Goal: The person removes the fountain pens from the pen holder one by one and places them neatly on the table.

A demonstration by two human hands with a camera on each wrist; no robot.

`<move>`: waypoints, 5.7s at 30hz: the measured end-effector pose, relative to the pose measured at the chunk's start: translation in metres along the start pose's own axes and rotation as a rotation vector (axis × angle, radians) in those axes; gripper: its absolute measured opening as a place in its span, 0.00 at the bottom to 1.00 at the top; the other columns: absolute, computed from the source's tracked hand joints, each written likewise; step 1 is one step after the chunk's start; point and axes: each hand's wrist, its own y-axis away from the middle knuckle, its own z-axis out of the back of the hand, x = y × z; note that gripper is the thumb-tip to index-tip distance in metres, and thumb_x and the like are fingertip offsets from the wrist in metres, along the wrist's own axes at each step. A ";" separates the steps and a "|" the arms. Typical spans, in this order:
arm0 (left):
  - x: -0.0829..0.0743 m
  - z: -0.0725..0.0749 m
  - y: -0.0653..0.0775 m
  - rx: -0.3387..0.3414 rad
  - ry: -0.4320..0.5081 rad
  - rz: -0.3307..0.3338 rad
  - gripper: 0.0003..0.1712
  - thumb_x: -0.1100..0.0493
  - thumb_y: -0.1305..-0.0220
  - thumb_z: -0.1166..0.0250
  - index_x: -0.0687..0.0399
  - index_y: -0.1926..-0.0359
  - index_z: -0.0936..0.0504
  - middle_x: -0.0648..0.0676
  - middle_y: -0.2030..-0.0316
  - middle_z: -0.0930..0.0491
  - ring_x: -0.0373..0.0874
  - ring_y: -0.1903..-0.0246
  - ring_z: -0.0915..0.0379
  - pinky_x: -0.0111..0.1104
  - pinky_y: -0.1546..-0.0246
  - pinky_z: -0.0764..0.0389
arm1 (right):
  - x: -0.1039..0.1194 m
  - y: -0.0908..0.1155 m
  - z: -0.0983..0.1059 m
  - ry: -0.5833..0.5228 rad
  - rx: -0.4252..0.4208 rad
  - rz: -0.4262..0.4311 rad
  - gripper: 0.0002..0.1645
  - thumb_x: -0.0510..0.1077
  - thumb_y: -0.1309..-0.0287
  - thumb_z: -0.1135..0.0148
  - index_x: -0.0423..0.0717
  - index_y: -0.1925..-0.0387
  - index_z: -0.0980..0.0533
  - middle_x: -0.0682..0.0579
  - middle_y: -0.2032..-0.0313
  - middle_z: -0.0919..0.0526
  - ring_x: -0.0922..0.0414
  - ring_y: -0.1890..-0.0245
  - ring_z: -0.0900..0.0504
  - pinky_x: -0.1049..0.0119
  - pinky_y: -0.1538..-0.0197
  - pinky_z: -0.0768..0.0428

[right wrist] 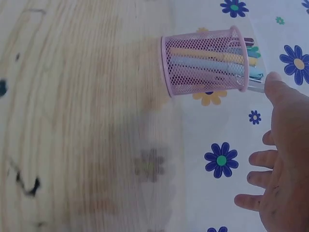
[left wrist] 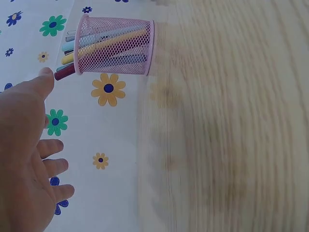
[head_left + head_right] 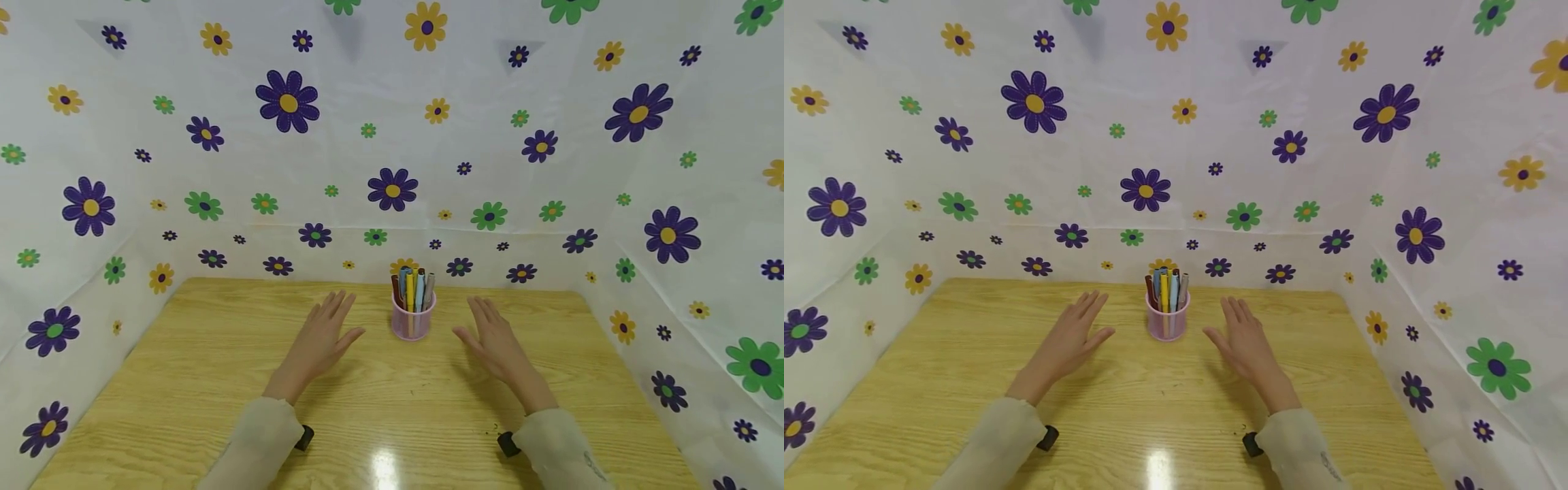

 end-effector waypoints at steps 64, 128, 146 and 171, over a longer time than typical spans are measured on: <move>-0.036 -0.065 -0.060 0.054 0.669 0.149 0.39 0.43 0.19 0.47 0.47 0.17 0.50 0.63 0.28 0.32 0.58 0.31 0.32 0.49 0.29 0.33 | 0.030 -0.049 -0.053 -0.538 0.049 -0.109 0.43 0.56 0.20 0.49 0.52 0.16 0.55 0.36 0.28 0.31 0.38 0.33 0.27 0.35 0.31 0.32; -0.046 -0.038 0.014 0.259 0.966 0.056 0.38 0.57 0.17 0.50 0.63 0.19 0.58 0.72 0.25 0.44 0.64 0.24 0.48 0.56 0.26 0.41 | 0.076 0.021 -0.058 -0.712 0.034 -0.055 0.35 0.44 0.27 0.37 0.40 0.28 0.42 0.41 0.46 0.22 0.47 0.45 0.22 0.53 0.42 0.17; -0.032 -0.026 0.048 0.294 0.965 0.064 0.40 0.55 0.16 0.50 0.55 0.17 0.61 0.71 0.22 0.52 0.65 0.24 0.51 0.55 0.26 0.43 | 0.102 0.036 -0.064 -0.793 0.042 -0.036 0.38 0.45 0.33 0.30 0.40 0.31 0.38 0.42 0.52 0.20 0.49 0.50 0.19 0.62 0.48 0.14; -0.032 -0.016 0.078 0.229 0.904 0.109 0.41 0.52 0.17 0.48 0.60 0.17 0.59 0.66 0.20 0.59 0.65 0.23 0.56 0.53 0.26 0.48 | 0.120 0.045 -0.072 -0.833 0.055 0.017 0.37 0.45 0.34 0.30 0.41 0.31 0.38 0.42 0.48 0.21 0.49 0.47 0.19 0.62 0.47 0.14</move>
